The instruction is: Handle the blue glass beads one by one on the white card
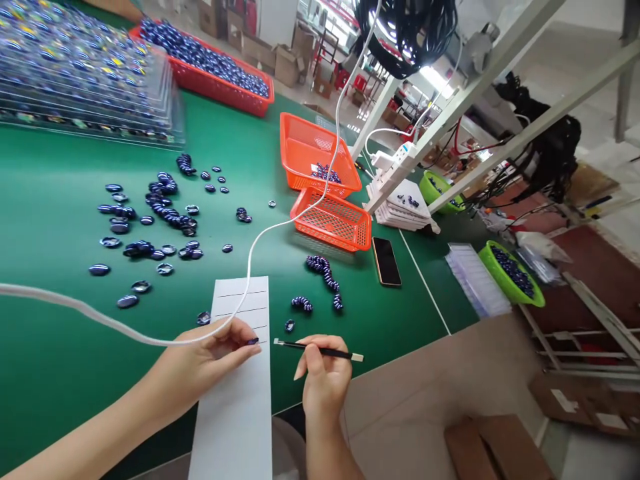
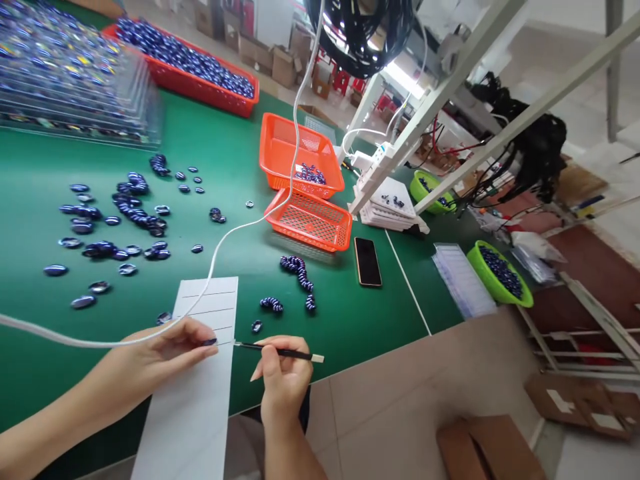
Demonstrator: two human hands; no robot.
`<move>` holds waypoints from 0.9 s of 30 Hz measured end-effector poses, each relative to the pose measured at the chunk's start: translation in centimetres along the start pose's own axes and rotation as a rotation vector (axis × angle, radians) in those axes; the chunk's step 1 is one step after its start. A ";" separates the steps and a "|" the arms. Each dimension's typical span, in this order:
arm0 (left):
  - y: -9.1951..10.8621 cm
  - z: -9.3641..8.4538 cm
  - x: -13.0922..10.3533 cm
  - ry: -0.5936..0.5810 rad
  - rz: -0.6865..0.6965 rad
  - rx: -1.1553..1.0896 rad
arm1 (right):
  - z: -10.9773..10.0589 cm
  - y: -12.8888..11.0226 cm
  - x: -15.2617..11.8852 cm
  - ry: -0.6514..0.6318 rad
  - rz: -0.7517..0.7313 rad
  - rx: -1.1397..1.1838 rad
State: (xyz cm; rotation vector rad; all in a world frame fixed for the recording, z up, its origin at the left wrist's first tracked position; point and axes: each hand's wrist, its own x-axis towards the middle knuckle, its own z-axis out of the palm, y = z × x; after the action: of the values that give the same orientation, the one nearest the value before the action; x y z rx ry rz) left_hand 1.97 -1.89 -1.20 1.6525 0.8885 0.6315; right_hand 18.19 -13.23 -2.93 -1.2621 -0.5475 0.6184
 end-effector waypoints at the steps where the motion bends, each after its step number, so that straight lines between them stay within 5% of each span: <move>1: 0.0 0.0 0.0 0.007 0.003 -0.002 | 0.0 0.0 0.0 -0.003 -0.003 0.004; 20: -0.7 0.5 -0.6 -0.011 0.096 0.072 | -0.2 0.2 0.3 -0.007 -0.032 -0.036; 27: 0.1 0.3 -0.3 -0.040 0.345 0.239 | -0.1 -0.6 0.1 0.029 -0.023 -0.061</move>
State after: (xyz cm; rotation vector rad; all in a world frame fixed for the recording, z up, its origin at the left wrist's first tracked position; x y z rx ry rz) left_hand 2.06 -2.27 -1.11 2.0515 0.6733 0.7443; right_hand 18.43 -13.35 -2.38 -1.3184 -0.5592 0.5670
